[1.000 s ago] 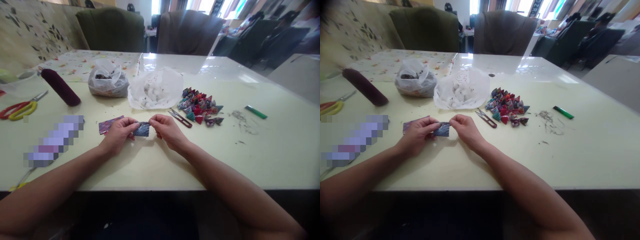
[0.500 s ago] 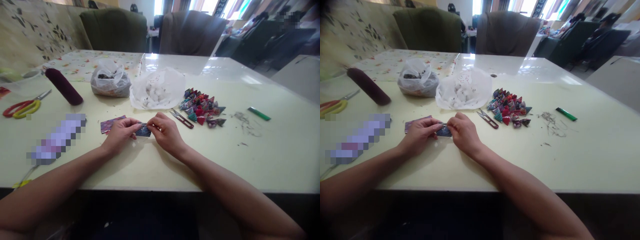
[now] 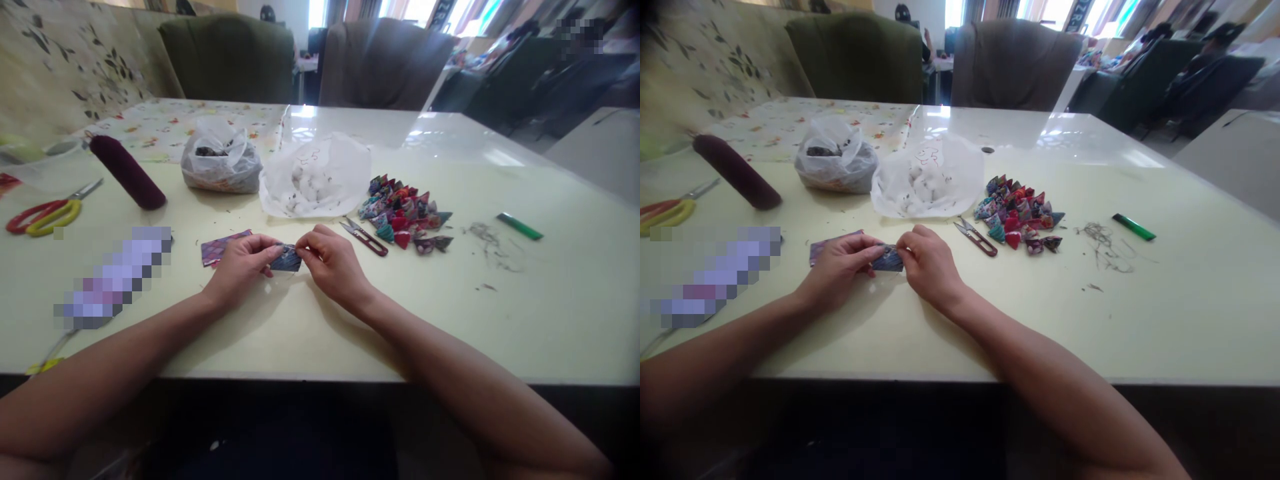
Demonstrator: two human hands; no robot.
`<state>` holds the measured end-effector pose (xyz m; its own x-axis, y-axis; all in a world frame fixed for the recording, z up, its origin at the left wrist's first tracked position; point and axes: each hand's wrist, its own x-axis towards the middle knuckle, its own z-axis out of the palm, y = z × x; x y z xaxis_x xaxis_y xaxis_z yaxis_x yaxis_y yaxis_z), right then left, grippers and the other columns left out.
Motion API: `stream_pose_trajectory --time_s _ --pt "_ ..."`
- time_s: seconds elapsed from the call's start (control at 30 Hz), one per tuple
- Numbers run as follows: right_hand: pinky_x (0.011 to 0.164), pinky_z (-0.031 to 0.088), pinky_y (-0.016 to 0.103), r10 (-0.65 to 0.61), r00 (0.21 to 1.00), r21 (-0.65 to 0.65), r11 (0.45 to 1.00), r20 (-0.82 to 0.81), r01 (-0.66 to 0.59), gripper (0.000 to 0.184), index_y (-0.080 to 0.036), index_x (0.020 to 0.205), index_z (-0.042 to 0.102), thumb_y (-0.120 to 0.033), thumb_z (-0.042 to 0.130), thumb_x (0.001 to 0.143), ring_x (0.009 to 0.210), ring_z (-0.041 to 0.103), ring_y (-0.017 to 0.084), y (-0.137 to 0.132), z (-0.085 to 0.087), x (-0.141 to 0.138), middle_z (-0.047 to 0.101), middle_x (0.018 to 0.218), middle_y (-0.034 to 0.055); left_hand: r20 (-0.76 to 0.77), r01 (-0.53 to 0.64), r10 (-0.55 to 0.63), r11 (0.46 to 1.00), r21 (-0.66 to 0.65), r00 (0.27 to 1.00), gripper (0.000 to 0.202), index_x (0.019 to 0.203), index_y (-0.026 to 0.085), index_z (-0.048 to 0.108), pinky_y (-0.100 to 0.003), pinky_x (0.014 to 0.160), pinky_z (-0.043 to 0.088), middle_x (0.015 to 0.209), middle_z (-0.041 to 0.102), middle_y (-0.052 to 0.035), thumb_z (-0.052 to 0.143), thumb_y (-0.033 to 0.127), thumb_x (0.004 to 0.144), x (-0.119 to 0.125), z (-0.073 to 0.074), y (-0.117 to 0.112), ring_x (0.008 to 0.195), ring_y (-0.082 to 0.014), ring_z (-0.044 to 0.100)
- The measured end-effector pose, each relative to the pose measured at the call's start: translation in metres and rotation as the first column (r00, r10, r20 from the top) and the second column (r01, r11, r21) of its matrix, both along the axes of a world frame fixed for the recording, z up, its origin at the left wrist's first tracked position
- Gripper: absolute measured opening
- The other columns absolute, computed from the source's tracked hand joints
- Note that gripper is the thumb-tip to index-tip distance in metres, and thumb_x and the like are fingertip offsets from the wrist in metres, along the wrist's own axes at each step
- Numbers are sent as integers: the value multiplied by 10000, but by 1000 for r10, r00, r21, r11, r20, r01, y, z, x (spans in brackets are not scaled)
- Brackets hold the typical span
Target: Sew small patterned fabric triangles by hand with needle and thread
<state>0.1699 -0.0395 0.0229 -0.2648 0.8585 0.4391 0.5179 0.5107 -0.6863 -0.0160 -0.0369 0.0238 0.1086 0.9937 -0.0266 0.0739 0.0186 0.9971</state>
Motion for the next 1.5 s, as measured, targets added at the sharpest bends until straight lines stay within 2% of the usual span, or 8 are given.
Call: stream_pose_trajectory --time_s 0.2,0.27,0.37,0.5,0.8,1.17,1.5 --pt "691 381 283 0 1000 -1 1000 1 0 137 -177 778 632 -113 562 877 720 507 148 0 0 0 566 787 28 -14 9 -9 999 35 1000 187 768 177 741 -246 566 462 749 670 -17 801 352 739 0 0 0 606 -115 533" --pt "695 386 282 -1 1000 -27 1000 -10 1 128 -183 882 660 -103 561 867 712 506 147 0 -1 -1 589 795 21 -48 17 -13 997 69 999 186 779 175 741 -246 566 466 743 665 -18 792 351 749 0 2 -1 613 -118 538" --pt "698 393 280 17 999 -98 995 -37 -21 212 -196 1019 674 -105 566 861 699 510 144 0 -2 -1 618 800 9 -131 26 -7 989 149 991 169 795 176 741 -250 568 470 727 658 -16 770 340 769 0 6 -3 609 -123 540" --pt "710 398 277 45 998 -136 989 -44 -51 159 -189 902 686 -97 565 856 717 532 138 1 -1 -1 635 817 14 -201 36 11 973 226 980 155 792 173 736 -246 560 470 733 669 -24 751 327 786 -1 5 -3 623 -130 558" --pt "725 413 276 48 999 -79 996 -12 -49 180 -173 900 695 -68 555 858 774 581 147 2 -3 0 669 858 31 -165 36 -4 981 190 986 191 796 156 716 -245 556 482 726 663 -23 757 342 777 -2 1 -1 631 -128 559" --pt "694 396 276 48 999 -26 998 -9 -49 174 -166 893 674 -65 536 859 709 533 138 1 -5 -2 649 850 36 -131 19 5 983 181 991 155 760 159 697 -244 549 487 699 648 -7 760 301 768 1 3 -2 592 -112 543" --pt "698 403 274 34 997 -20 999 -66 -36 166 -174 868 657 -67 532 848 702 529 136 2 -9 -3 650 827 23 -23 24 -22 997 80 1000 228 739 155 696 -243 571 481 698 646 -10 802 356 742 1 1 0 604 -112 544"
